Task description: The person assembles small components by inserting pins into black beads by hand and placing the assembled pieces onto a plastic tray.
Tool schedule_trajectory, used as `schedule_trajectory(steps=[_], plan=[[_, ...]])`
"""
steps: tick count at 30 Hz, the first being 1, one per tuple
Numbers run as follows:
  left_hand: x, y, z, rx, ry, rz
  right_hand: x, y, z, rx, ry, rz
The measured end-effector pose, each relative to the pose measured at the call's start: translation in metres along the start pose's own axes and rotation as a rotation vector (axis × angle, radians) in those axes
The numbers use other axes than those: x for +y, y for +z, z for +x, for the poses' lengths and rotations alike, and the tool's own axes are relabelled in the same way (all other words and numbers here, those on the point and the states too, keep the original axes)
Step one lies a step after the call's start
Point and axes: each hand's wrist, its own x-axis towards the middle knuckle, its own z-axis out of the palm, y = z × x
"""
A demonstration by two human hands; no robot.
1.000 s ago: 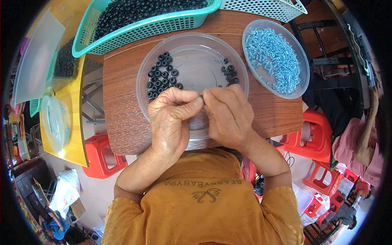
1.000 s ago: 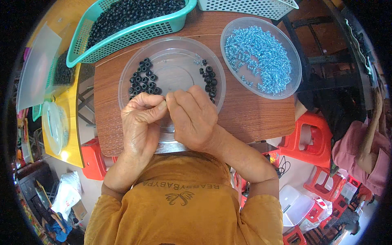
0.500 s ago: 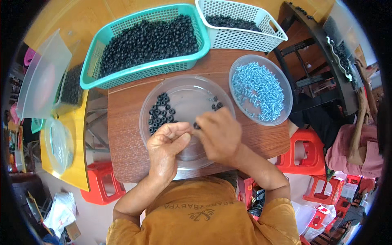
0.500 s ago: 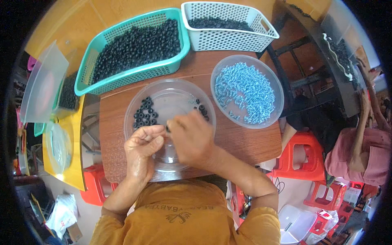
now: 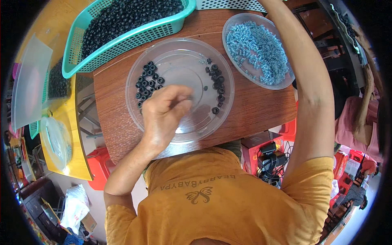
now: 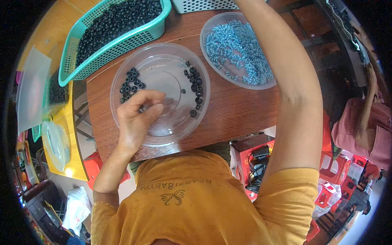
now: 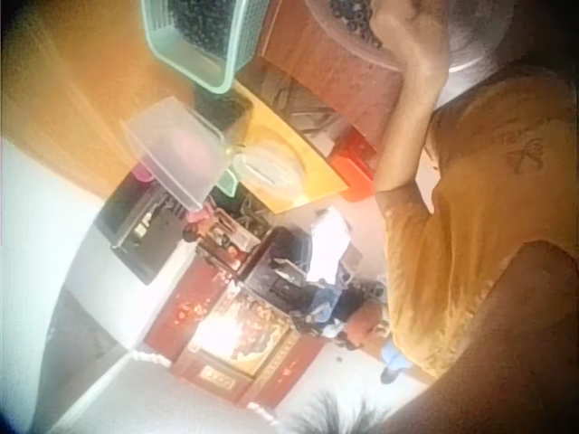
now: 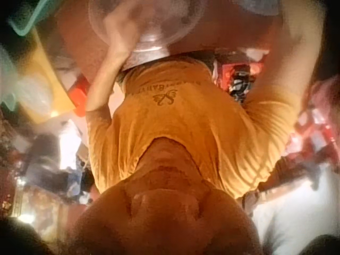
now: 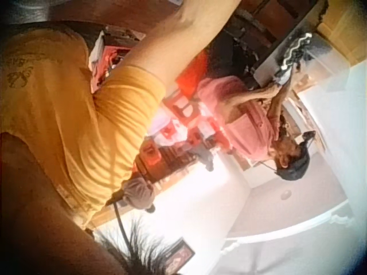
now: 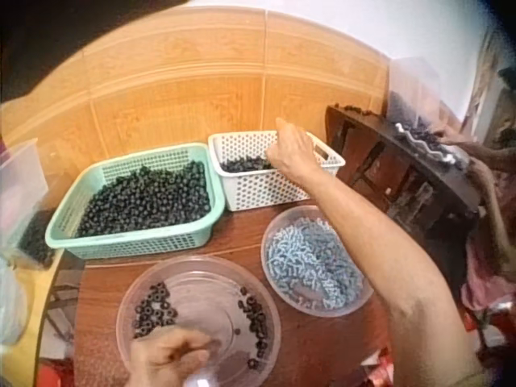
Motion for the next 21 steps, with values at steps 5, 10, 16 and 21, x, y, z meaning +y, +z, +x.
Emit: schedule_trajectory(steps=[5,10,16,21], plan=[[-0.013,0.020,0.017,-0.065,0.513,0.548,-0.072,-0.060,-0.075,-0.185,0.049,0.499],[-0.011,0.018,0.023,-0.110,0.575,0.783,-0.049,-0.074,-0.138,-0.232,-0.088,0.607],[-0.008,0.022,0.046,-0.011,0.542,0.654,-0.053,-0.100,-0.176,-0.361,-0.078,0.711],[-0.022,0.052,0.078,-0.003,0.518,0.769,-0.058,-0.112,-0.176,-0.356,0.066,0.887]])
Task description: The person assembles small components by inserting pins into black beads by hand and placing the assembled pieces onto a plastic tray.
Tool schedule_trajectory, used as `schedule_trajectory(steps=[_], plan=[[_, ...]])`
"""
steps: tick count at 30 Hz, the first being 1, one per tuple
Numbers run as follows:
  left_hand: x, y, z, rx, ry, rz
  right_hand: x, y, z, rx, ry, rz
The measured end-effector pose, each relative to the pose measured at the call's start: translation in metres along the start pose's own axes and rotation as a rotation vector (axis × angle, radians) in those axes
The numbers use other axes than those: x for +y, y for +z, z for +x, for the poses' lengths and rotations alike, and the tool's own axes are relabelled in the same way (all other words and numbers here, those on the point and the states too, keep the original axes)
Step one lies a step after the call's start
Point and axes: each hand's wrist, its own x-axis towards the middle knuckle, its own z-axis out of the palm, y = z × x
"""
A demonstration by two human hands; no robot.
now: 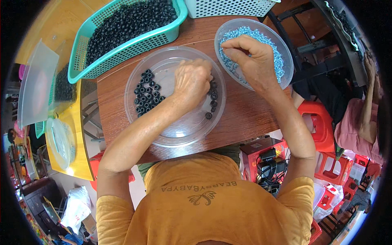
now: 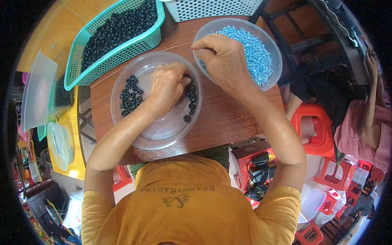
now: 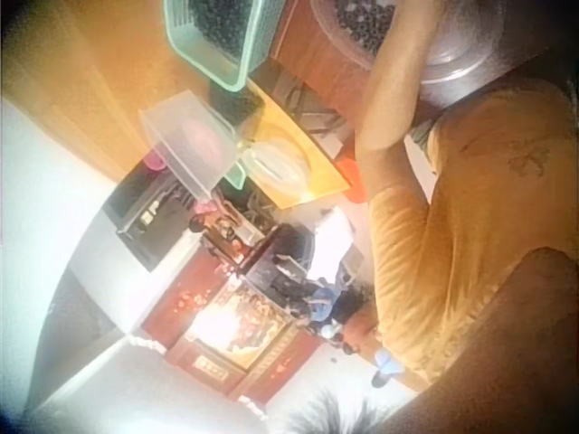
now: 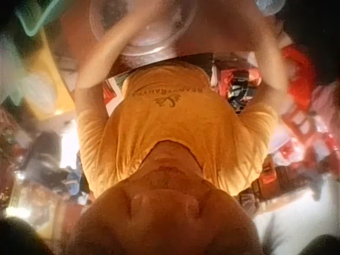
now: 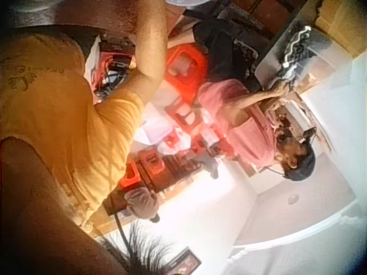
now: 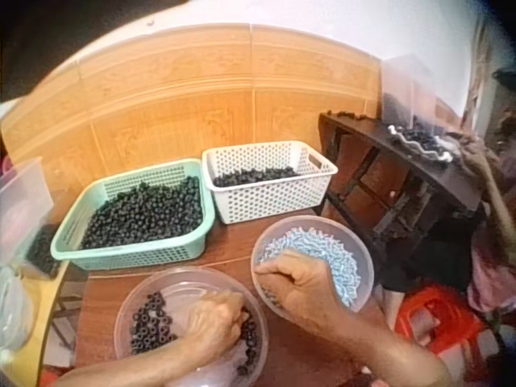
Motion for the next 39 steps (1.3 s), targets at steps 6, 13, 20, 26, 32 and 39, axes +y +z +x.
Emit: schedule_trajectory(steps=[6,13,20,26,32,39], plan=[[0.000,0.006,0.007,-0.023,0.010,-0.024,0.001,-0.008,-0.012,-0.003,0.026,0.012],[0.001,-0.003,0.008,-0.121,-0.157,-0.239,-0.002,0.003,-0.022,-0.005,0.041,0.056],[0.004,-0.003,0.001,-0.171,0.033,-0.096,-0.003,0.001,-0.032,-0.020,0.142,0.070],[0.003,-0.003,-0.007,-0.066,0.224,-0.052,-0.004,0.001,-0.040,-0.037,0.157,0.062],[0.013,-0.006,-0.003,-0.176,0.128,-0.043,-0.008,0.003,-0.043,-0.042,0.159,0.069],[0.003,-0.030,-0.016,-0.102,-0.378,-0.799,-0.021,0.009,-0.049,-0.037,0.164,0.128]])
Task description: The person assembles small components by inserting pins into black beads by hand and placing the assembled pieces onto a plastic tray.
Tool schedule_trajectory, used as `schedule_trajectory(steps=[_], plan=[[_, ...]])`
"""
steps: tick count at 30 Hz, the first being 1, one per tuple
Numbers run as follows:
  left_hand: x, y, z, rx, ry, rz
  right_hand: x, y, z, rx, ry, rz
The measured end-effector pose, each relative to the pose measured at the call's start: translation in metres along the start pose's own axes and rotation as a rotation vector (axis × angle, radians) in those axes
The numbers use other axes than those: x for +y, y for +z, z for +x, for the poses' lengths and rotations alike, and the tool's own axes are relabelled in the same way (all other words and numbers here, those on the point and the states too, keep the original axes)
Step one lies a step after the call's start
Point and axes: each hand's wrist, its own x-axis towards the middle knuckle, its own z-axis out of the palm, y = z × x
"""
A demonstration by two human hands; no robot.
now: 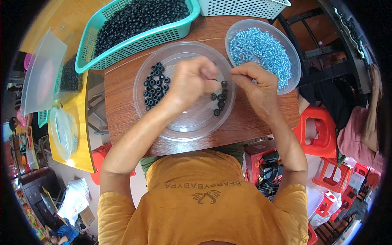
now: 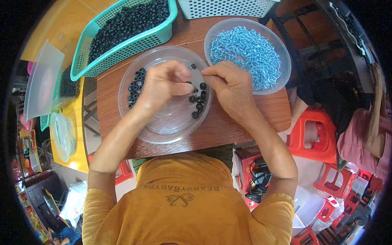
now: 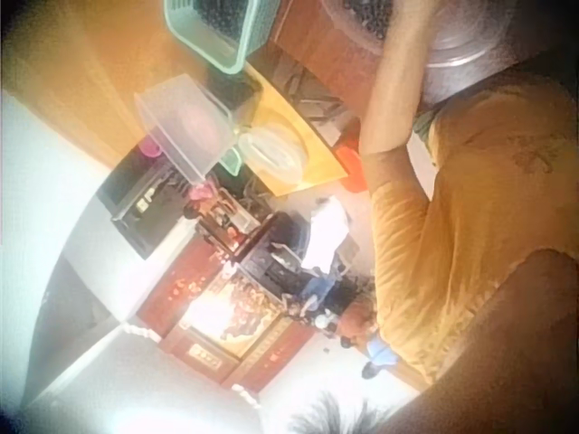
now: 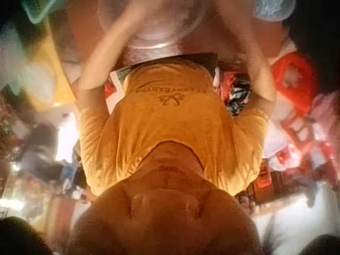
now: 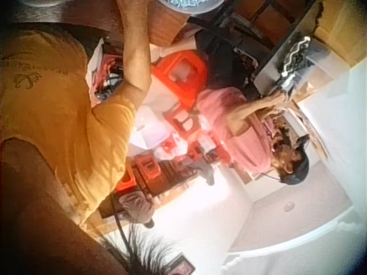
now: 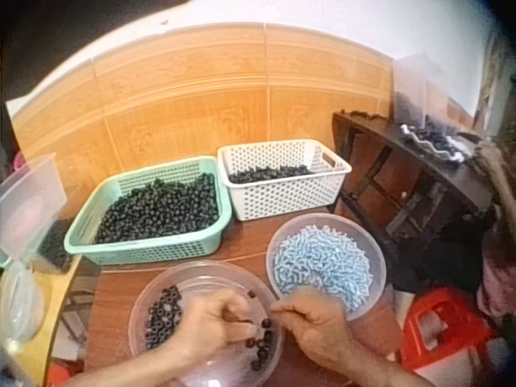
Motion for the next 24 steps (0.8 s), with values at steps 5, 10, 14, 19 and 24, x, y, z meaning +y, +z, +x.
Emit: schedule_trajectory(steps=[5,10,14,19,24], plan=[[0.013,-0.020,-0.026,0.079,-0.384,-0.703,-0.015,0.019,-0.009,-0.030,0.017,0.090],[0.008,-0.017,-0.051,0.156,-0.401,-1.023,-0.029,0.044,-0.014,0.012,-0.144,0.080],[0.007,-0.016,-0.061,0.190,-0.374,-0.984,-0.031,0.047,-0.014,-0.020,-0.103,0.089],[0.015,-0.018,-0.065,0.220,-0.344,-0.864,-0.042,0.046,-0.013,-0.119,0.288,0.312],[0.010,-0.021,-0.069,0.204,-0.340,-0.923,-0.041,0.050,-0.009,-0.133,0.356,0.400]])
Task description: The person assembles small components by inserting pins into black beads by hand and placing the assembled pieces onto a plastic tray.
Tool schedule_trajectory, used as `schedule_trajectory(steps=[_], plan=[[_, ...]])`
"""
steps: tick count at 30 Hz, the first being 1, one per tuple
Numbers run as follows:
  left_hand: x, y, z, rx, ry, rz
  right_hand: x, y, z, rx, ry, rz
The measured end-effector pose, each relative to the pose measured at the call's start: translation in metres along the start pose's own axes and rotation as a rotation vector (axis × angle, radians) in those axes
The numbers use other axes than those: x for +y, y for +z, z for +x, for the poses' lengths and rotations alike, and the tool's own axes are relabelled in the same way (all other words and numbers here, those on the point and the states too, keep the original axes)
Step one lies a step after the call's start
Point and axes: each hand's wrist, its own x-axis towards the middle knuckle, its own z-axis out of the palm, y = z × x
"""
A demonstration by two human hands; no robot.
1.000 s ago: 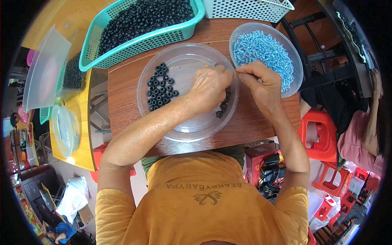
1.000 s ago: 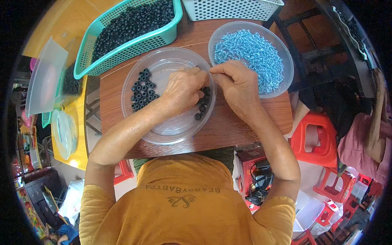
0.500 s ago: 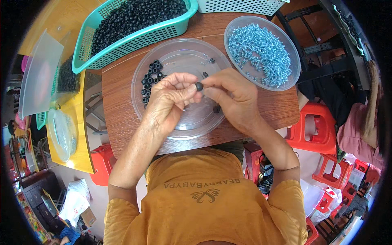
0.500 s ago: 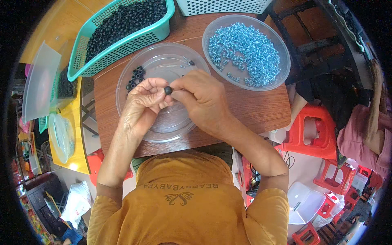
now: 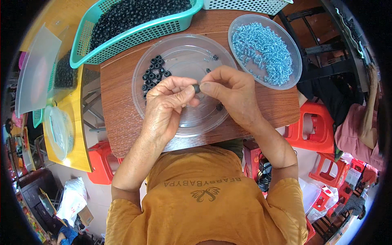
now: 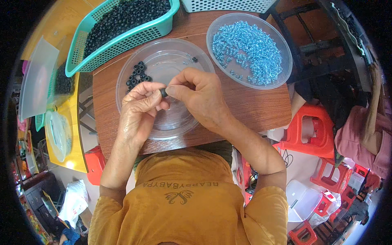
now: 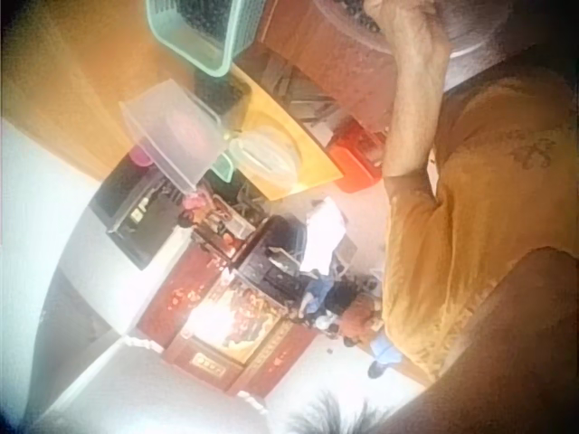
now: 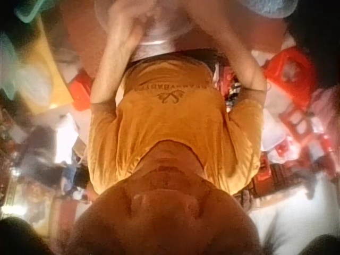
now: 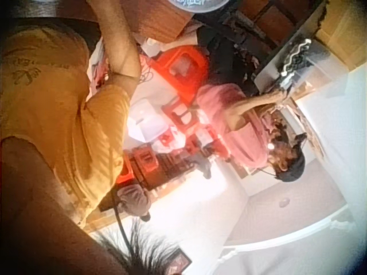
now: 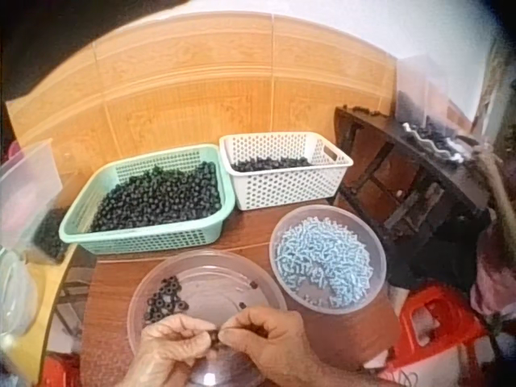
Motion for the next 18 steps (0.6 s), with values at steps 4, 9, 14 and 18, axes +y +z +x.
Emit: schedule_trajectory(steps=[4,9,14,18], plan=[[-0.001,-0.005,0.000,-0.009,0.000,-0.024,0.000,0.004,0.003,0.000,0.034,-0.045],[-0.001,-0.007,0.000,-0.003,-0.013,-0.119,-0.001,0.009,0.004,-0.013,0.036,-0.033],[-0.002,-0.018,0.002,-0.022,-0.132,-0.272,0.003,0.016,0.002,0.000,-0.020,-0.021],[-0.006,-0.022,0.002,0.029,-0.108,-0.199,0.003,0.014,0.005,-0.039,-0.013,-0.116]])
